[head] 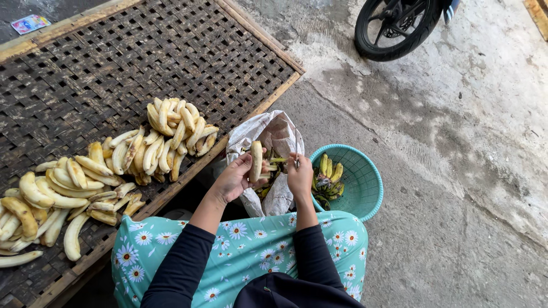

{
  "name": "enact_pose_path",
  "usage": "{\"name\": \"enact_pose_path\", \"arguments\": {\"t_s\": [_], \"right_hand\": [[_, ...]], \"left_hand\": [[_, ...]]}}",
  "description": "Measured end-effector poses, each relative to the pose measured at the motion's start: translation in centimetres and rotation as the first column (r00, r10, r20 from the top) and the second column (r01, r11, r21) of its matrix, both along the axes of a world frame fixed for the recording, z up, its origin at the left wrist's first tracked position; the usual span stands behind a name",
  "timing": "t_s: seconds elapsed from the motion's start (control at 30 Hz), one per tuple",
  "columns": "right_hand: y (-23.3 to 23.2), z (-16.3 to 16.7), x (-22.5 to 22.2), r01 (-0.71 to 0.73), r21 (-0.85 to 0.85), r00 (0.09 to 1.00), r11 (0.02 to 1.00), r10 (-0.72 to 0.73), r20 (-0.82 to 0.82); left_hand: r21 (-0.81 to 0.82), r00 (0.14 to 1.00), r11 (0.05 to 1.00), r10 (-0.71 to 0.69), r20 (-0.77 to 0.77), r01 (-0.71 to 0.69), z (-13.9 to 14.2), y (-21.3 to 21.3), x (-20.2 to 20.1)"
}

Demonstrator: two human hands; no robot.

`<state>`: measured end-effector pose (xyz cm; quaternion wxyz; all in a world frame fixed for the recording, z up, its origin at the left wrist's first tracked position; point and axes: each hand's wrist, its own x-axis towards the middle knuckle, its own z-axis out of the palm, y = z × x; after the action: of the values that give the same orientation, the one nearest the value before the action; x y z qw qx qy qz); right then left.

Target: The person sits on the ground and peels bananas one at a time with a small knife, cutting the peel and pulling it off by hand. The peels are dropped into a white sack while the peeled bananas are placed into a green plastic basket beside them.

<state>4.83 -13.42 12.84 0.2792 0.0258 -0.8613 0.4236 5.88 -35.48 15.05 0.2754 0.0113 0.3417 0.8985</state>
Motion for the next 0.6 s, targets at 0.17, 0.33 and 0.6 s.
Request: {"name": "enact_pose_path", "arguments": {"t_s": [0.17,0.33,0.6], "right_hand": [[-0.5,1.3,0.9,-0.166,-0.878,0.716,0.448,0.667,0.205],[-1.0,2.6,1.9,-0.236,-0.952,0.652,0.196,0.758,-0.006],[-1.6,3.4,2.1,-0.325,-0.727,0.716,0.605,0.659,0.229]], "left_hand": [[-0.157,0.995,0.983,-0.09,0.034,0.094,-2.4,1.0,-0.2],[0.0,0.986,0.994,-0.106,0.125,0.107,-5.4,2.3,0.1],[0.189,0.943,0.982,-0.05,0.33,-0.014,-9.4,5.1,0.4]]}}
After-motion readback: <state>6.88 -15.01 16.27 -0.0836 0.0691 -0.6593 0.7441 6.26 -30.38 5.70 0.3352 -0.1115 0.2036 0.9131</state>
